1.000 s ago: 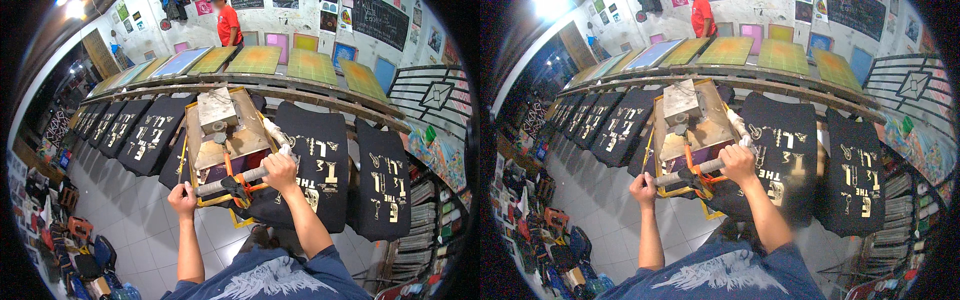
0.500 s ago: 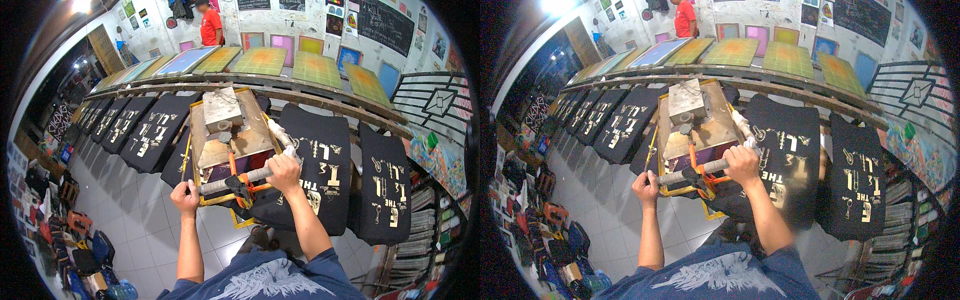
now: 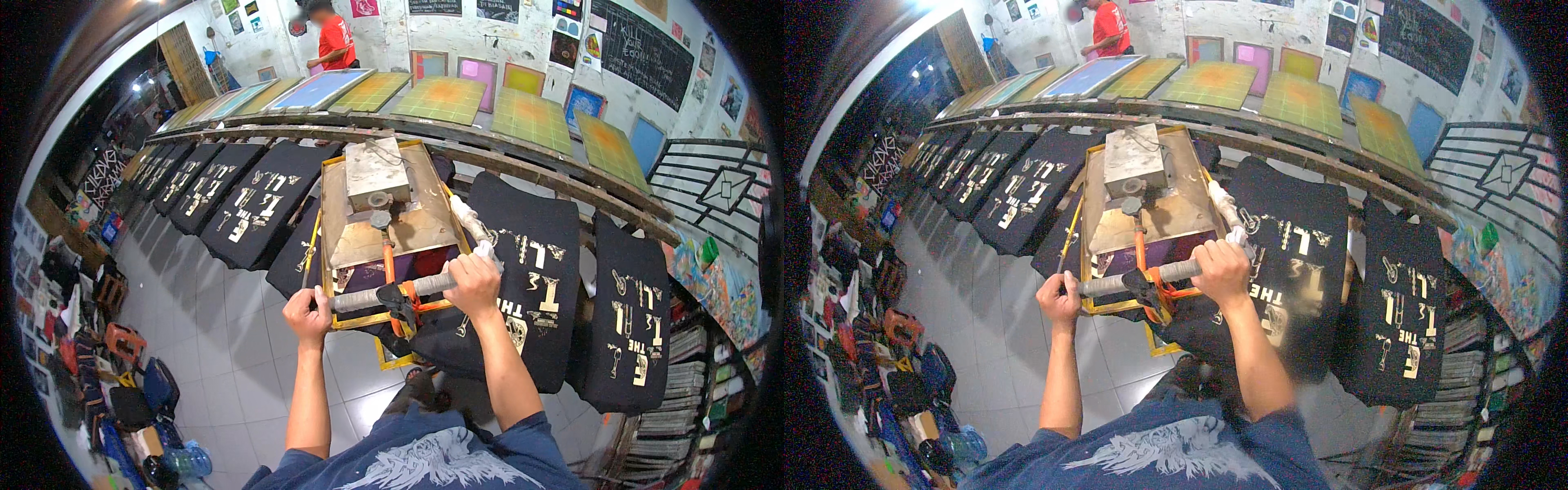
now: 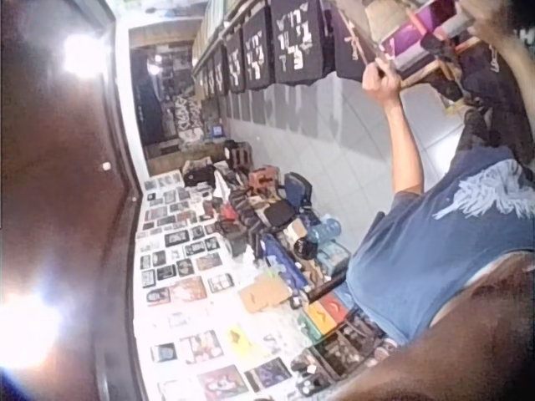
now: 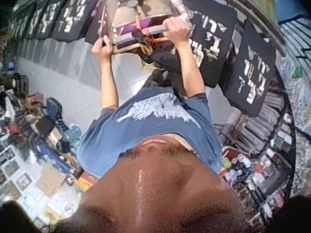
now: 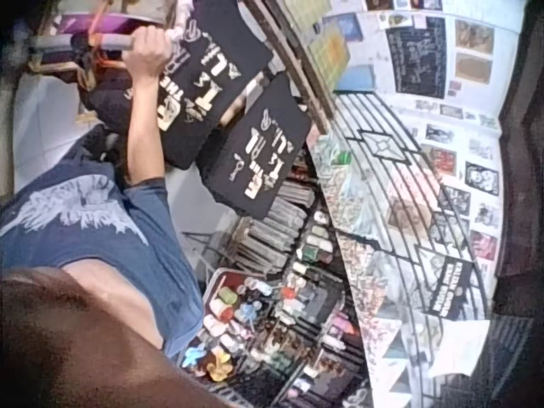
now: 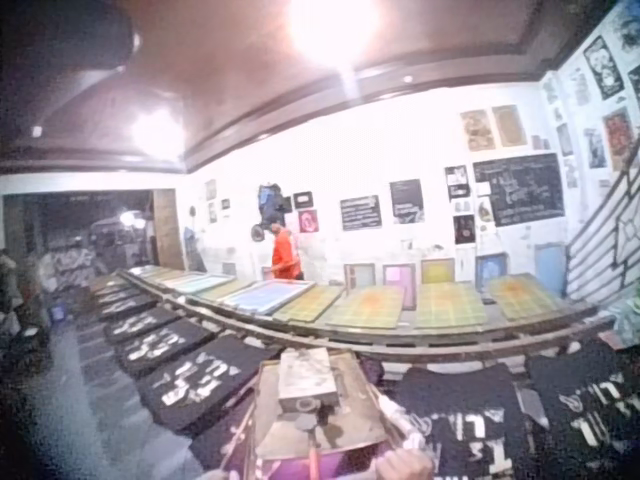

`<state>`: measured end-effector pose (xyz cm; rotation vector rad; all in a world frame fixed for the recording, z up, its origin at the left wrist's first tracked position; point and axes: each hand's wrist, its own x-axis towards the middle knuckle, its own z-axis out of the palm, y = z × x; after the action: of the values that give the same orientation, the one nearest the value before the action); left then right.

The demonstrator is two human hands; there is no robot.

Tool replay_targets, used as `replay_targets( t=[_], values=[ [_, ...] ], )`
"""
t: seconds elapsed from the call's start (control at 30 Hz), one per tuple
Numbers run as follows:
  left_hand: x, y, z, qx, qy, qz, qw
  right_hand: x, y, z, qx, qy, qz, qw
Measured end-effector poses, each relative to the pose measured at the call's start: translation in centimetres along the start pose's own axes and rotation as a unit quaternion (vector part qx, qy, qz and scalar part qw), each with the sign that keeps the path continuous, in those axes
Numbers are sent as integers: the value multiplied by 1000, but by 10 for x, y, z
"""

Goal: The person operates a flash dryer by hand to cure ink on a series of black t-shirts mounted on boards, then uses a rag to apply a liquid substance and a small wooden block to smooth a screen printing frame.

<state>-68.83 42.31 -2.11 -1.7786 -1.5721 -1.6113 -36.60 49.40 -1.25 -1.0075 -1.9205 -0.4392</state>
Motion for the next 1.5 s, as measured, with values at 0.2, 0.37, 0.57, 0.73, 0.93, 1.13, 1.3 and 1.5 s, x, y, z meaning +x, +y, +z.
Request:
replay_targets(
  t=[0.2,0.37,0.57,0.73,0.93,1.13,1.3,1.5],
  values=[
    [-1,-1,1,2,0,0,1000,0,1,0,-10,-1,-3,1000],
    [3,6,-1,9,4,3,1000,1,-1,0,-15,9,-4,1000],
    [2,3,-1,9,7,-2,1000,1,-1,-1,-18,0,-1,1000],
    [2,5,-1,20,1,-12,1000,3,-3,-3,0,2,1,1000],
    [1,3,1,16,6,-15,1000,2,-3,-2,-13,4,-2,1000],
    [1,3,0,8,8,-9,1000,3,-3,-3,-12,6,-5,1000],
    [3,5,2,5,12,-3,1000,2,-2,-2,-12,9,-2,1000],
    [2,5,0,7,9,-3,1000,3,-3,-3,-10,6,-2,1000]
  ],
)
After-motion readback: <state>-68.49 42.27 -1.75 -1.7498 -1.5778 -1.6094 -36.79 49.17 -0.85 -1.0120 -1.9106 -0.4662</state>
